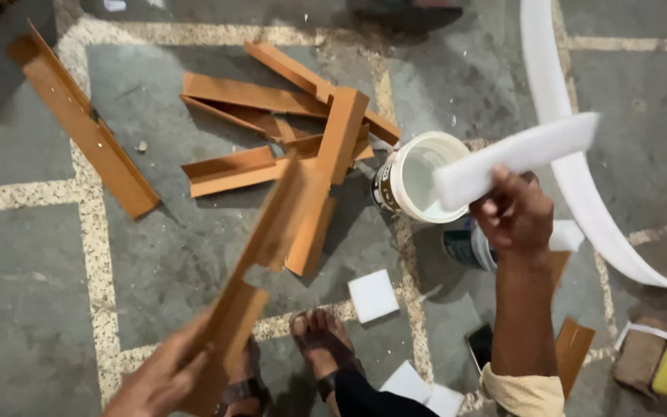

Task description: The person sits on the floor and applies a white liquid from a bucket onto narrow wooden strips using a white foam applicator. They handle several strips one at a time, coating edges and surfaces, then place them back on the floor.

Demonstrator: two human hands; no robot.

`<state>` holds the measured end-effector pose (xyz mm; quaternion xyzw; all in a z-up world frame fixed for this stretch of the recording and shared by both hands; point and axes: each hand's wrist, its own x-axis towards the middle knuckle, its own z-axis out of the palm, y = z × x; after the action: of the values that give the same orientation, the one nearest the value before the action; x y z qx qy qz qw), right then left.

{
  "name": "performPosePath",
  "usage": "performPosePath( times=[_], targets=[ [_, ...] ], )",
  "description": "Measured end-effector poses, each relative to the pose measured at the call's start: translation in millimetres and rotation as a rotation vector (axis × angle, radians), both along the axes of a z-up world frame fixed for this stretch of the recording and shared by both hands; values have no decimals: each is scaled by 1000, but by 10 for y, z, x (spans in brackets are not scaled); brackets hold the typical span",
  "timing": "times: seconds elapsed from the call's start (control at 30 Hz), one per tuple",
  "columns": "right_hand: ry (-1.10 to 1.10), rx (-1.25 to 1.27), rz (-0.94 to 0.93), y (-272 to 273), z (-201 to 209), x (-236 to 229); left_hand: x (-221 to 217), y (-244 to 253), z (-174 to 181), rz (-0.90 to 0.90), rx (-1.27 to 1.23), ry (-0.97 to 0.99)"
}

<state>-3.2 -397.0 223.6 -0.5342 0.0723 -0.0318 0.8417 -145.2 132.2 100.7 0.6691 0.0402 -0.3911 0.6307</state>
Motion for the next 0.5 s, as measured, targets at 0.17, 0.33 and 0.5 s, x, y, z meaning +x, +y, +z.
performPosePath(
  times=[0.17, 0.33, 0.5],
  targets=[
    [-173, -744, -87, 639, 326, -5, 425, -753, 258, -216, 113, -261],
    [-379, -1243, -128, 1027, 487, 17, 417, -1052, 362, -212, 104, -536],
    [-633, -1573, -152, 1137, 447, 23, 357, -1267, 419, -165, 114, -468]
  ],
)
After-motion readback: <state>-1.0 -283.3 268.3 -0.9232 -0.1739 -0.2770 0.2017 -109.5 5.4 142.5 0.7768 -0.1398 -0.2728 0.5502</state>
